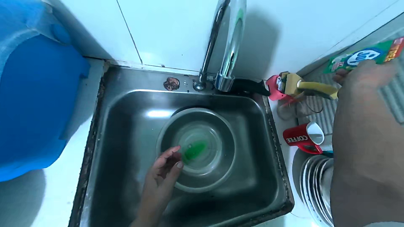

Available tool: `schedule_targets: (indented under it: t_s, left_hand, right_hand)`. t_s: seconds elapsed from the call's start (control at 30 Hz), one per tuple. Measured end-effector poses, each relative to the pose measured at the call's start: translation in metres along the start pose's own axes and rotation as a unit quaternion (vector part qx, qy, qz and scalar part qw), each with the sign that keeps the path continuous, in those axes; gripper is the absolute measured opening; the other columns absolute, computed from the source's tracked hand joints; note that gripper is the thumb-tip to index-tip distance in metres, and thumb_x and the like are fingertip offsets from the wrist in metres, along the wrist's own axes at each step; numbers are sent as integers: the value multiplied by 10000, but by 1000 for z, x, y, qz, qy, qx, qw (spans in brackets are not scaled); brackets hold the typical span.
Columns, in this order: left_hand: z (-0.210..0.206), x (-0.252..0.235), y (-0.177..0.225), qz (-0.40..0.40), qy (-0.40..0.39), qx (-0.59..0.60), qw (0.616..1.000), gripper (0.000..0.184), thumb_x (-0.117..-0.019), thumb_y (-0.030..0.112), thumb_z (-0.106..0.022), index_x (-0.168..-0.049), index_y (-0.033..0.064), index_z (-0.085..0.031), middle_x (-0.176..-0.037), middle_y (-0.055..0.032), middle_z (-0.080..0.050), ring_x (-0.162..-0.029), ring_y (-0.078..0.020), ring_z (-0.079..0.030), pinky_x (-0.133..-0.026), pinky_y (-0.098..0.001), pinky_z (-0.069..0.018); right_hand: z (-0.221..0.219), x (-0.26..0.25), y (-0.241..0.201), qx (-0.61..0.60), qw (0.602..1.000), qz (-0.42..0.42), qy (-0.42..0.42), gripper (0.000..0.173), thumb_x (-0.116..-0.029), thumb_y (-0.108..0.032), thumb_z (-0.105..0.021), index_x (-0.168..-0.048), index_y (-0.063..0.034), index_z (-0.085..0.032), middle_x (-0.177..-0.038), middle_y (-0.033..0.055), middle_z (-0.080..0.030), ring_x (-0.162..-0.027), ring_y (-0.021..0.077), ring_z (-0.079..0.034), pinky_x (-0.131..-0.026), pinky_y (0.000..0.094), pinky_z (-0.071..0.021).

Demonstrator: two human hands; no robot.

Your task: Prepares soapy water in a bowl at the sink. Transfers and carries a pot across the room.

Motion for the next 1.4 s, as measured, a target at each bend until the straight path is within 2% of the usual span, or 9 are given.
schedule_targets:
  t_s: [0.3,0.43,0.53,0.63,0.77,0.9,1.13,1.23,1.4]
  left_hand:
    - [-2,1,-4,-1,-12,-23,1000,462,-987,340,-649,-1357,66,-606,-1134,-26,-673,-1005,-147,-659,-886,-284,-572]
    - [-5,-1,-6,2,-16,-34,999,467,-992,371,-643,-1357,81,-608,-1143,-15,-672,-1019,-149,-658,-907,-299,-572]
    - [-9,-2,-8,15,-26,-38,999,476,-1002,373,-625,-1369,70,-596,-1172,-24,-667,-1039,-157,-663,-930,-318,-576]
    - [-13,-2,-8,23,-34,-45,998,503,-1004,405,-615,-1380,73,-587,-1177,-24,-665,-1043,-158,-666,-924,-315,-582]
    - [-19,-3,-10,25,-45,-37,998,515,-1000,400,-623,-1393,70,-578,-1160,-24,-666,-1036,-160,-665,-919,-313,-580]
    - [-21,-2,-10,21,-48,-48,997,538,-998,422,-620,-1396,62,-575,-1155,-29,-668,-1025,-153,-666,-901,-305,-585]
    - [-21,-1,-10,32,-40,-40,998,488,-1008,366,-604,-1381,52,-586,-1122,-34,-674,-1000,-156,-666,-891,-298,-582]
    - [-22,-1,-10,37,-46,-50,997,470,-1010,350,-591,-1375,53,-592,-1110,-34,-674,-989,-146,-666,-880,-289,-580]
    - [-17,-3,-12,61,-19,-75,995,374,-1028,275,-562,-1326,57,-621,-1098,-39,-680,-966,-112,-664,-866,-282,-572]
  right_hand:
    - [-60,-18,6,64,997,-22,-23,499,-1058,-171,-388,-1536,-52,-308,-1252,176,-626,-905,232,-745,-744,399,-650]
    - [-85,-25,18,179,983,-33,-10,455,-1032,-150,-393,-1455,13,-441,-1344,190,-619,-1149,286,-687,-940,473,-587]
    - [-106,-11,16,382,922,-15,-56,441,-1008,-118,-468,-1369,133,-498,-1440,281,-535,-1379,378,-515,-1109,532,-439]
    - [-122,2,17,482,866,-14,-133,447,-979,-50,-510,-1371,165,-491,-1480,313,-483,-1410,415,-462,-1132,549,-403]
    - [-134,3,16,637,734,78,-222,331,-998,-73,-584,-1178,204,-580,-1322,387,-561,-1295,522,-531,-1012,656,-447]
    - [-110,9,0,587,773,91,-225,368,-982,-176,-614,-1121,164,-624,-1242,393,-602,-1211,559,-570,-945,744,-440]
    - [-77,-13,19,635,710,79,-292,697,-966,-489,-682,-1190,169,-628,-1283,395,-583,-1272,540,-534,-1045,721,-387]
    - [-69,3,11,623,712,138,-295,548,-1005,-408,-649,-1082,134,-672,-1172,410,-618,-1179,584,-570,-943,780,-415]
    - [-44,37,-33,575,759,219,-214,348,-1038,-182,-518,-1147,135,-613,-1161,459,-588,-1115,678,-551,-811,861,-394]
Point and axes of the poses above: each hand's wrist, its own x-axis away from the middle knuckle, its own z-axis out of the back of the hand, y = z × x, the point moved 9 cm from there along -x, towards the middle knuckle
